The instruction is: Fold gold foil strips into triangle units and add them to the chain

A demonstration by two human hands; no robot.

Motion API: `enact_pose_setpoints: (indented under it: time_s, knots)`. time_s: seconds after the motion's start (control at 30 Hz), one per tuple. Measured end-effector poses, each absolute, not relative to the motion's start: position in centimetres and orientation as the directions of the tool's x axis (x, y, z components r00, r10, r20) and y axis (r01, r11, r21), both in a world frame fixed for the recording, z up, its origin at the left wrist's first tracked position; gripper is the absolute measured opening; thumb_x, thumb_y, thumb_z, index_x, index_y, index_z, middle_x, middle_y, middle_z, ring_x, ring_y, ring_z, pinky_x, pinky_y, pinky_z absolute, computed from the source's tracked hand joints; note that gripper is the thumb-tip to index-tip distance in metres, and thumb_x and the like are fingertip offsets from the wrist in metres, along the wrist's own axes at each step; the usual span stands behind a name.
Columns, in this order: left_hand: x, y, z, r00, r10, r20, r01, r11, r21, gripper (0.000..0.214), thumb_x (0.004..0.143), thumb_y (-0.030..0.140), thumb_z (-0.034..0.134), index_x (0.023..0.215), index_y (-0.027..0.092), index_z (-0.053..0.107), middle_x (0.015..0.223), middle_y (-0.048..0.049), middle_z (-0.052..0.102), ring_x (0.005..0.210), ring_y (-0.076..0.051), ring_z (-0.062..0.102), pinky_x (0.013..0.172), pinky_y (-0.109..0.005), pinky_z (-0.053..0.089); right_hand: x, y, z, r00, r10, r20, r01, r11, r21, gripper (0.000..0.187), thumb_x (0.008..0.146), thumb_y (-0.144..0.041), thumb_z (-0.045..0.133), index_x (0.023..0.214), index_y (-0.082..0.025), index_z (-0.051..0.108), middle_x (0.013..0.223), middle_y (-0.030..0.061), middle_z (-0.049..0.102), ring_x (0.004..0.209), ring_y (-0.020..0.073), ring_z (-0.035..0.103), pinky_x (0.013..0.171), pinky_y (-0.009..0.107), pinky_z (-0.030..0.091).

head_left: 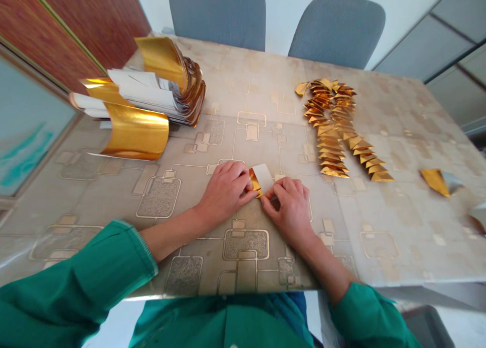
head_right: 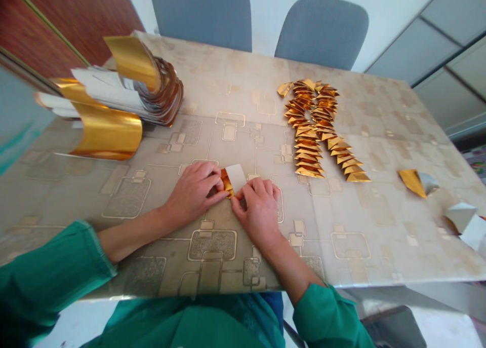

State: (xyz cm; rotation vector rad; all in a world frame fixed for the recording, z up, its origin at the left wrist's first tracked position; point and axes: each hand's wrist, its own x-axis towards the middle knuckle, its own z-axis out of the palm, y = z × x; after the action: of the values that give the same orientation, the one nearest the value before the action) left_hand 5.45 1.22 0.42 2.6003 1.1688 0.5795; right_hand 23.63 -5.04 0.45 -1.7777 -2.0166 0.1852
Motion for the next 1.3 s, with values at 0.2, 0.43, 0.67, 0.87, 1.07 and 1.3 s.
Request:
enact_pose_setpoints:
  time_s: [0.2, 0.43, 0.67, 0.87, 1.07, 1.3]
  knots:
    - [5.3, 1.3, 0.8, 0.563, 0.794, 0.230, 0.688, -0.605, 0.402, 0.022, 0.084, 0.034, 0.074, 0.074, 0.017, 0.062, 0.102, -0.0057, 0.059, 0.098, -0.024, 0.052, 0.087, -0.039, 0.039, 23.7, -5.0, 0.4, -0.050, 0.979, 0.196, 0.916, 0.123, -0.381, 0.017, 0.086, -0.032, 0.067, 0.076, -0.022, 0.059, 0.089, 0.0032, 0.059, 0.091, 0.0229, 0.049, 0.080, 0.036, 0.032]
    - [5.0, 1.5, 0.7, 0.558, 0.796, 0.233, 0.673, -0.599, 0.434, 0.021, 0.084, 0.033, 0.073, 0.073, 0.018, 0.063, 0.105, -0.0058, 0.060, 0.100, -0.025, 0.052, 0.088, -0.040, 0.039, 23.7, -5.0, 0.4, -0.051, 0.983, 0.175, 0.923, 0.114, -0.368, 0.017, 0.087, -0.033, 0.066, 0.076, -0.022, 0.059, 0.091, 0.0038, 0.059, 0.092, 0.0239, 0.049, 0.081, 0.037, 0.032]
    - [5.0, 1.6, 0.5, 0.568, 0.762, 0.311, 0.686, -0.647, 0.334, 0.020, 0.086, 0.037, 0.072, 0.084, 0.018, 0.064, 0.101, -0.0057, 0.061, 0.096, -0.024, 0.054, 0.088, -0.040, 0.043, 23.7, -4.8, 0.3, -0.054, 0.982, 0.181, 0.929, 0.116, -0.351, 0.015, 0.086, -0.033, 0.067, 0.078, -0.022, 0.060, 0.090, 0.0031, 0.059, 0.091, 0.0236, 0.049, 0.081, 0.037, 0.032]
    - [4.4, 0.3, 0.6, 0.777, 0.363, 0.514, 0.422, -0.906, 0.002, 0.018, 0.099, 0.017, 0.052, 0.096, 0.019, 0.069, 0.098, -0.0025, 0.067, 0.095, -0.018, 0.056, 0.102, -0.037, 0.040, 23.6, -4.8, 0.4, -0.048, 0.982, 0.182, 0.926, 0.112, -0.361, 0.015, 0.086, -0.032, 0.068, 0.077, -0.022, 0.061, 0.090, 0.0030, 0.060, 0.090, 0.0226, 0.049, 0.081, 0.035, 0.032]
    - [2.6, -0.4, 0.8, 0.834, 0.392, 0.388, 0.463, -0.880, -0.108, 0.021, 0.100, 0.020, 0.050, 0.112, 0.023, 0.068, 0.106, -0.0028, 0.069, 0.103, -0.020, 0.058, 0.104, -0.044, 0.038, 23.6, -4.7, 0.3, -0.047, 0.979, 0.200, 0.922, 0.120, -0.369, 0.013, 0.085, -0.031, 0.067, 0.077, -0.022, 0.061, 0.090, 0.0026, 0.060, 0.091, 0.0219, 0.049, 0.080, 0.035, 0.031]
    - [1.5, 0.2, 0.7, 0.811, 0.446, 0.378, 0.527, -0.838, -0.141, 0.022, 0.099, 0.018, 0.053, 0.112, 0.027, 0.068, 0.127, -0.0017, 0.065, 0.113, -0.022, 0.057, 0.110, -0.050, 0.033, 23.6, -4.7, 0.2, -0.042, 0.979, 0.200, 0.922, 0.115, -0.370, 0.013, 0.085, -0.030, 0.067, 0.077, -0.022, 0.061, 0.092, 0.0028, 0.061, 0.091, 0.0218, 0.049, 0.080, 0.035, 0.031]
